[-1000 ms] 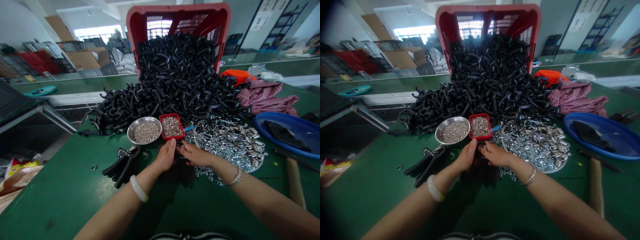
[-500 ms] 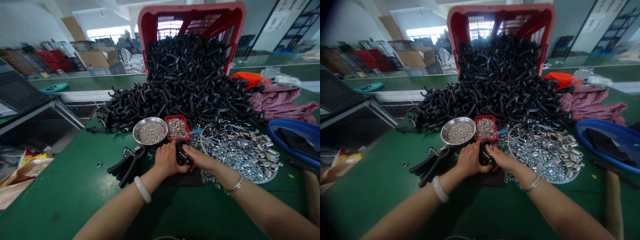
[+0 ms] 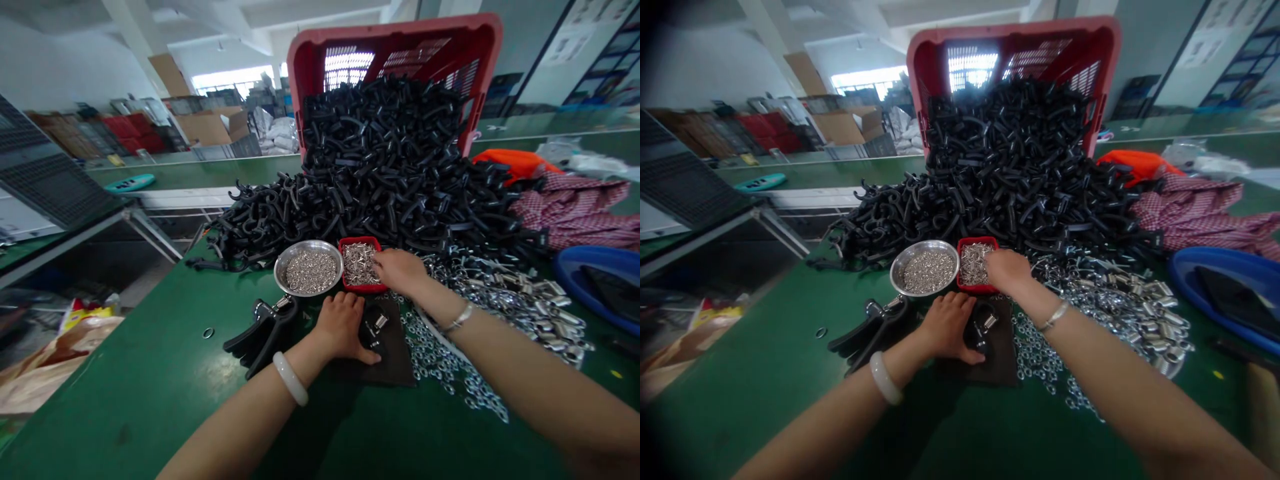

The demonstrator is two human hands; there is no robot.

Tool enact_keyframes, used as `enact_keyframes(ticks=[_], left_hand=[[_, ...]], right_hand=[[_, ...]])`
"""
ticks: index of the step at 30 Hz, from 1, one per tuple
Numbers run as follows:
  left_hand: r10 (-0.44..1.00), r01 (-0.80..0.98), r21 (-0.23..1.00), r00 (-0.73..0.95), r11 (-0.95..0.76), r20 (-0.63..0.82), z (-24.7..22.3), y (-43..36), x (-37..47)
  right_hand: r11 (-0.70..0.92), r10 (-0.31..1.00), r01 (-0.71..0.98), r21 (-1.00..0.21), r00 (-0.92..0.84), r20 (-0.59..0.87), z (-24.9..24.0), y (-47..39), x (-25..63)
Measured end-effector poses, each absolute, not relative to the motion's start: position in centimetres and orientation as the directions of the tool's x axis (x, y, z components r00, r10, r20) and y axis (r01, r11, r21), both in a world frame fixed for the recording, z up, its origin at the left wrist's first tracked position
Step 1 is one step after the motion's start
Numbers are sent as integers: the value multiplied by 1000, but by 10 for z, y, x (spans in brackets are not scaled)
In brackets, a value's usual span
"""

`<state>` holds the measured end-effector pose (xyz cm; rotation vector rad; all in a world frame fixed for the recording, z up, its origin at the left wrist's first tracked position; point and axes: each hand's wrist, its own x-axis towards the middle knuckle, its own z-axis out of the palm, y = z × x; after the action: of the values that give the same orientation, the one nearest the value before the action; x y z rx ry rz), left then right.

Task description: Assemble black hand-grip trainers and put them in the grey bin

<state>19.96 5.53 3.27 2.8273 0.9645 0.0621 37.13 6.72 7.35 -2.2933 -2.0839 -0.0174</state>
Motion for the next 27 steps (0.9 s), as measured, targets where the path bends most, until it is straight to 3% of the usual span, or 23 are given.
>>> enact_keyframes(ticks=[7,12,16,18,21,24,27], left_hand=[[539,542,154,840,-826,-60,30,59,202],[518,465,347,852,-814,73,42,69,195],[757,518,625,626,-584,188,46,92,207],[865,518,746,479,-419,153,42,104,218],[936,385,908,353,-164,20,36,119,234],[946,220,975,320,-20,-53,33,131,245],[961,206,975,275,-82,22,31,141,251]], right_hand=[[-36,999,996,-79,37,2,51,120,360],[-45,996,978,-204,59,65,46,117,371],[1,997,942,-337,27,77,46,117,384],[13,997,916,-401,19,76,46,118,388],[25,998,873,-488,9,66,48,117,390],[45,998,834,-550,-15,59,51,113,389],[50,998,815,-578,-22,55,54,109,385]])
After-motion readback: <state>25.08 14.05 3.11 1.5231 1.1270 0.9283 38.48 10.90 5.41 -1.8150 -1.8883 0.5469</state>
